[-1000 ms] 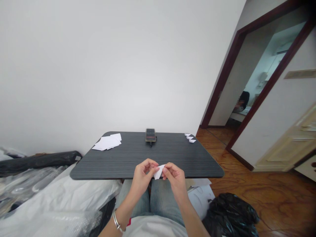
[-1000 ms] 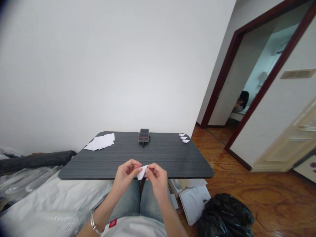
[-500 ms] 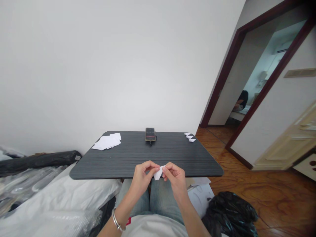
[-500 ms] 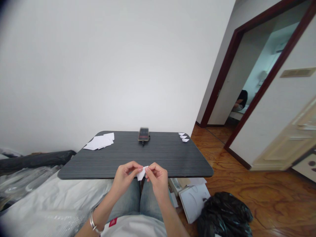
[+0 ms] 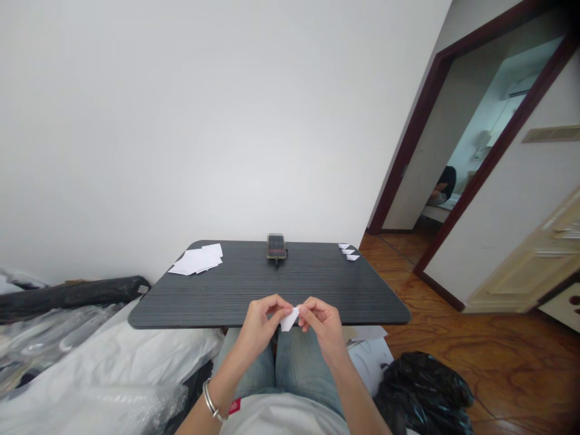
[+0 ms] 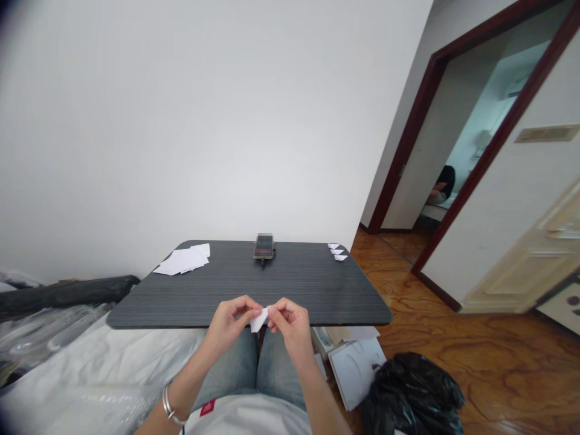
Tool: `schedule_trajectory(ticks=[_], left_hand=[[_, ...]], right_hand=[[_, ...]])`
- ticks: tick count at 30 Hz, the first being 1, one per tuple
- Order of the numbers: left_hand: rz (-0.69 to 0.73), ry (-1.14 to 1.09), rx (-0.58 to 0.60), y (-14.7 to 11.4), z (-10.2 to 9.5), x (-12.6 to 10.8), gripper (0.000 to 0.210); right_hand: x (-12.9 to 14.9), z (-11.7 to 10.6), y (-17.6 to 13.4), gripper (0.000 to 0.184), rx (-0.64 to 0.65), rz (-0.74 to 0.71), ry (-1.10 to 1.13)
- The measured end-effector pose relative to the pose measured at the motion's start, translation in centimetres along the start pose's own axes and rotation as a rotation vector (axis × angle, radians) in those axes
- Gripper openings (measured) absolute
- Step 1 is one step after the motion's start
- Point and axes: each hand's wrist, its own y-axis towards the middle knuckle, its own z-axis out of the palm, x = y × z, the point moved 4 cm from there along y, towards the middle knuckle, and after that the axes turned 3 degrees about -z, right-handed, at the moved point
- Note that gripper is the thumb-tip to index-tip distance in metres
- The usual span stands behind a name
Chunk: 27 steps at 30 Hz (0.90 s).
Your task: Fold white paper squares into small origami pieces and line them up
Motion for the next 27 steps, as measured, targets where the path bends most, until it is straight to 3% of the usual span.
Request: schedule_trajectory(ticks=[9, 16, 21, 27], left_hand=[[0.009, 0.012, 0.01, 0.1, 0.3, -0.3, 0.017], [-0.004, -0.117, 0.038, -0.1, 1.4, -0.9, 0.016], [-0.031, -0.156, 0.022, -0.1, 1.3, -0.5, 0.016], [-0.071, -0.211, 0.085, 0.1, 1.1, 0.3, 0.021]], right_hand=[[0.4, 0.3, -0.3, 0.023, -0.073, -0.062, 0.009], [0.1, 0.1, -0.6, 0.027, -0.202, -0.076, 0.056], [-0.5, 0.0, -0.2, 0.025, -0.135, -0.031, 0.03], [-0.6, -0.2, 0.2, 0.023, 0.011, -0.055, -0.08]])
